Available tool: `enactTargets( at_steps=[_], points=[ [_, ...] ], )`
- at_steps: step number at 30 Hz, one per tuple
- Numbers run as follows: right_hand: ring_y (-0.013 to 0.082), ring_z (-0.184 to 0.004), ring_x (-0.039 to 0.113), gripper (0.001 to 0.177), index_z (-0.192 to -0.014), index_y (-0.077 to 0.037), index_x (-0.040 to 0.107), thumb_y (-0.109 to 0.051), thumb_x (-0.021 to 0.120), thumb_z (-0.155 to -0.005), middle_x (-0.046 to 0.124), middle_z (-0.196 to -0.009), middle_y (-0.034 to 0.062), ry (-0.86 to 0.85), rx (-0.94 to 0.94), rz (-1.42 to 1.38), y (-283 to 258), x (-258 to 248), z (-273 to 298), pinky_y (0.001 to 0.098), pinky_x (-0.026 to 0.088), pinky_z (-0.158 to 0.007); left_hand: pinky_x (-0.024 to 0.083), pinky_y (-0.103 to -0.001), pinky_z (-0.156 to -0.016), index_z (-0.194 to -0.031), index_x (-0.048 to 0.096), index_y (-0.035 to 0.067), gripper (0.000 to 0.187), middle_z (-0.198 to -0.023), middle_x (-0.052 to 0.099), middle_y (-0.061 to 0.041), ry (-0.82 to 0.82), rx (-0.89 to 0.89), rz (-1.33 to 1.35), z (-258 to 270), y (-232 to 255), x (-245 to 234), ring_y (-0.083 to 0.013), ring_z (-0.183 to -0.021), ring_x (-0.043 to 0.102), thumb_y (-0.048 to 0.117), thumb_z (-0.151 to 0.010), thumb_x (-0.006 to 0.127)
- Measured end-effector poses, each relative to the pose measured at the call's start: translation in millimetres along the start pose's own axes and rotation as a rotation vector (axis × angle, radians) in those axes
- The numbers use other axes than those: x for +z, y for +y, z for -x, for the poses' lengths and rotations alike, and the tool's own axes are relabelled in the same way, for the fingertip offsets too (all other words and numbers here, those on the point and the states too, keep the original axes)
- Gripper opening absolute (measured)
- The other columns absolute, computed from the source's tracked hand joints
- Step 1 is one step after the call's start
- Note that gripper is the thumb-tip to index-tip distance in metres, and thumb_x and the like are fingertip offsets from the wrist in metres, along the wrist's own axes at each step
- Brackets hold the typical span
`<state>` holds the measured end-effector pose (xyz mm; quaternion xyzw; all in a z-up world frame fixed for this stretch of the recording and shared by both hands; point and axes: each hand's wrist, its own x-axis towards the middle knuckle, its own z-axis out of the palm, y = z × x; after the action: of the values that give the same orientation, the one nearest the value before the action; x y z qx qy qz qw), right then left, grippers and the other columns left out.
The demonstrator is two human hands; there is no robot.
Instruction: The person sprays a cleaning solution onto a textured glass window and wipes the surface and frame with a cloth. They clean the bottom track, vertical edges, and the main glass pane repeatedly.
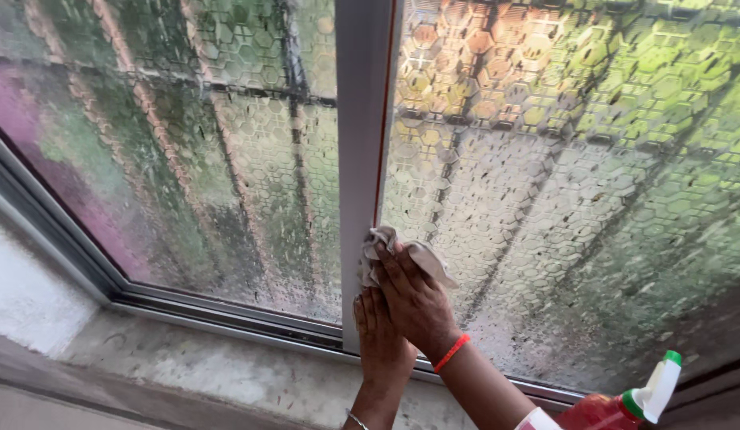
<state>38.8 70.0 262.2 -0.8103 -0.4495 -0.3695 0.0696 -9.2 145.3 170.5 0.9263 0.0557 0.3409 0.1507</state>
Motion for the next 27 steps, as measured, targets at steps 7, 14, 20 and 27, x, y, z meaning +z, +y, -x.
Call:
enactTargets(
  at_steps=[7, 14, 20, 27],
  points=[
    [0.0339, -0.15, 0.035, 0.043, -0.133, -0.002, 0.063, -0.022, 0.057, -0.095, 0.043, -0.159, 0.0134, -0.128, -0.083, -0.103, -9, 48, 56, 0.0488, 0.032, -0.119, 0.019, -0.057, -0.121, -0.148, 0.032, -0.012, 0.084, -0.15, 0.039, -0.033, -0.081, -0.013, -0.018, 55, -11, 41, -0.0478, -0.143, 0.034, 0.021, -0.081, 0.07],
    [0.0259, -0.15, 0.032, 0.054, -0.148, -0.011, 0.053, -0.013, 0.054, -0.094, 0.042, -0.159, 0.0058, -0.429, -0.061, -0.09, -7, 45, 76, 0.0458, 0.043, -0.103, 0.02, -0.059, -0.118, -0.15, 0.025, -0.011, 0.098, -0.152, 0.03, -0.037, -0.072, -0.065, 0.183, 84, -10, 87, -0.0519, -0.141, 0.03, 0.029, -0.08, 0.079],
    [0.0301, -0.147, 0.04, 0.049, -0.143, -0.006, 0.056, -0.016, 0.058, -0.095, 0.049, -0.153, 0.0103, -0.109, -0.184, 0.069, 23, -7, 17, 0.0492, 0.039, -0.116, 0.019, -0.063, -0.119, -0.15, 0.025, -0.012, 0.099, -0.149, 0.031, -0.041, -0.106, 0.046, 0.317, 25, 9, 49, -0.0566, -0.14, 0.03, 0.026, -0.079, 0.081],
    [0.0368, -0.148, 0.038, 0.05, -0.141, -0.004, 0.059, -0.017, 0.057, -0.092, 0.042, -0.159, 0.0172, 0.101, -0.148, 0.335, 49, -118, -94, 0.0537, 0.032, -0.121, 0.022, -0.061, -0.123, -0.15, 0.031, -0.016, 0.085, -0.147, 0.036, -0.043, 0.156, 0.29, 0.391, -93, 44, -73, -0.0584, -0.142, 0.032, 0.023, -0.09, 0.076]
  ],
)
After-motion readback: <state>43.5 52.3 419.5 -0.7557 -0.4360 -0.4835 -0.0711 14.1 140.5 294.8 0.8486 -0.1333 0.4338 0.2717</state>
